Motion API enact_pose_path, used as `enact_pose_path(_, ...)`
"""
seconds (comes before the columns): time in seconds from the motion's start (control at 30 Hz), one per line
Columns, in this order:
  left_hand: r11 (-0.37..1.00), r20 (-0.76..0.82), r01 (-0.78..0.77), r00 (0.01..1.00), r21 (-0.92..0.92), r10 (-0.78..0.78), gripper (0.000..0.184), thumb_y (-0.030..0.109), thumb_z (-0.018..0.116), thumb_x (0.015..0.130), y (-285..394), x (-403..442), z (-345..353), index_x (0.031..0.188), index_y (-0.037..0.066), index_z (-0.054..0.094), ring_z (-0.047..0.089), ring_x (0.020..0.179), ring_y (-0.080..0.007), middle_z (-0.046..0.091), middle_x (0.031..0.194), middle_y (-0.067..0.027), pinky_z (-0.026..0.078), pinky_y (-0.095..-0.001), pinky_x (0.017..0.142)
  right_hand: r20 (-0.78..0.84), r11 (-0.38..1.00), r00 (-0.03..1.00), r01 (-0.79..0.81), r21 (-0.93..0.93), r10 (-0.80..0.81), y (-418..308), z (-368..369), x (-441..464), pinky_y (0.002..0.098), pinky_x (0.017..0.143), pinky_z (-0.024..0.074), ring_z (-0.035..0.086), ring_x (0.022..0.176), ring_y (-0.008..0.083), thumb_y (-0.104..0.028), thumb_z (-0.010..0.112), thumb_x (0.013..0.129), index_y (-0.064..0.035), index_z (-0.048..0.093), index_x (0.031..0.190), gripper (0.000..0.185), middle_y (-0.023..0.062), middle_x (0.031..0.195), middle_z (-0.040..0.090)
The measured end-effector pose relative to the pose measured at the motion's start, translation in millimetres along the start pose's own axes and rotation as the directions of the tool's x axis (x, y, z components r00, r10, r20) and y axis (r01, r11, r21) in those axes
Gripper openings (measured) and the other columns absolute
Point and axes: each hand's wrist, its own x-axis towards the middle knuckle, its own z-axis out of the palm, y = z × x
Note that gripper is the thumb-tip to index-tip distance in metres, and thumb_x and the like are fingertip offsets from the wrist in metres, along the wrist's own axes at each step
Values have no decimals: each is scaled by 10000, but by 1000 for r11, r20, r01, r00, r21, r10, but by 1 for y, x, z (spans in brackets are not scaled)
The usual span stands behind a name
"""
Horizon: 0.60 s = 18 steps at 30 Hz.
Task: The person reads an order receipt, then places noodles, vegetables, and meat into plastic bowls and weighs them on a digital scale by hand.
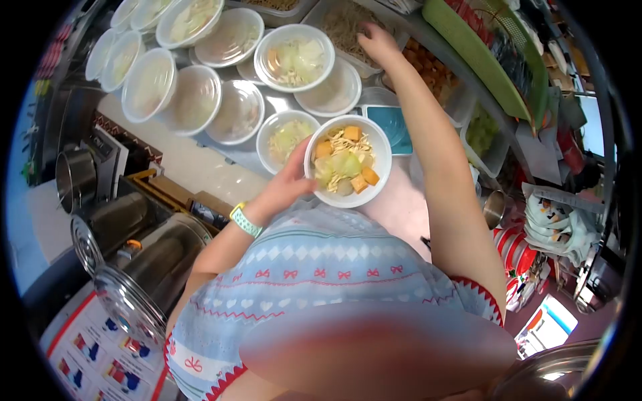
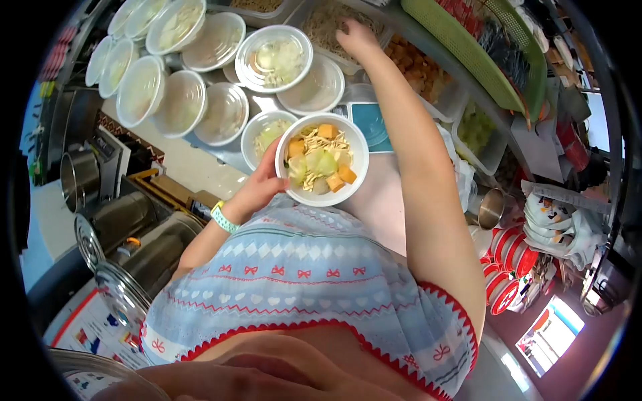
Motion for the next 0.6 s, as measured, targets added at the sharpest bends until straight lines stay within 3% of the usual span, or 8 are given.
enact_pose_path(0.07,999,-29,34,999,12,-33,941,44,602,780,-1,1,-15,1571,89,95,272,1430,-211,278,1559,-96,306,-342,1124,56,991,997,-48,-122,55,9,29,51,461,1036,440,516,1266,367,-219,627,847,-123,475,1415,595,200,1397,519)
enact_pose_path(0.13,998,-22,41,999,-55,-43,935,10,597,778,2,6,-28,1569,91,105,269,1438,-212,274,1559,-96,290,-347,1140,112,965,986,-90,-245,120,30,57,87,472,1063,419,469,1318,373,-209,630,834,-140,416,1462,667,203,1452,466)
enact_pose_path(0.2,1000,-4,5,1000,-9,-5,925,-25,588,778,-1,16,-39,1566,96,117,264,1442,-214,275,1556,-97,281,-347,1145,44,903,993,-79,-423,108,33,68,109,459,1088,385,412,1362,374,-377,620,863,-166,385,1482,695,212,1523,352)
enact_pose_path(0.27,997,15,17,1000,-80,-15,923,-52,578,777,-1,23,-42,1564,103,122,259,1443,-212,267,1557,-94,273,-344,1146,121,927,981,-96,-362,149,38,69,123,476,1101,372,396,1372,387,-390,654,838,-168,354,1496,757,204,1546,310)
enact_pose_path(0.33,970,11,103,995,-218,-103,855,-29,595,802,0,34,-47,1546,80,187,323,1413,-234,291,1529,-108,309,-366,1139,63,884,993,121,-451,-104,36,77,136,480,1062,409,473,1305,388,-383,672,828,-149,402,1469,733,232,1464,428)
enact_pose_path(0.37,989,23,-7,1000,-145,10,854,-38,588,808,-8,41,-47,1547,82,177,368,1385,-238,308,1518,-104,329,-356,1122,74,881,992,123,-458,-100,37,78,141,480,1062,409,473,1305,388,-383,672,828,-149,402,1469,733,232,1464,428)
enact_pose_path(0.43,984,39,19,999,-176,-12,855,-45,585,805,-19,46,-50,1547,81,178,366,1386,-237,315,1514,-104,323,-357,1126,94,896,992,116,-428,-83,41,81,147,477,1007,451,556,1204,390,-366,696,808,-115,513,1387,657,251,1321,562)
enact_pose_path(0.6,979,84,14,996,-204,3,833,-40,564,811,-11,63,-47,1546,76,189,299,1421,-205,319,1517,-105,285,-348,1146,-22,935,996,76,-347,-89,67,80,140,457,950,481,605,1126,376,-328,702,799,-70,613,1268,543,220,1201,644)
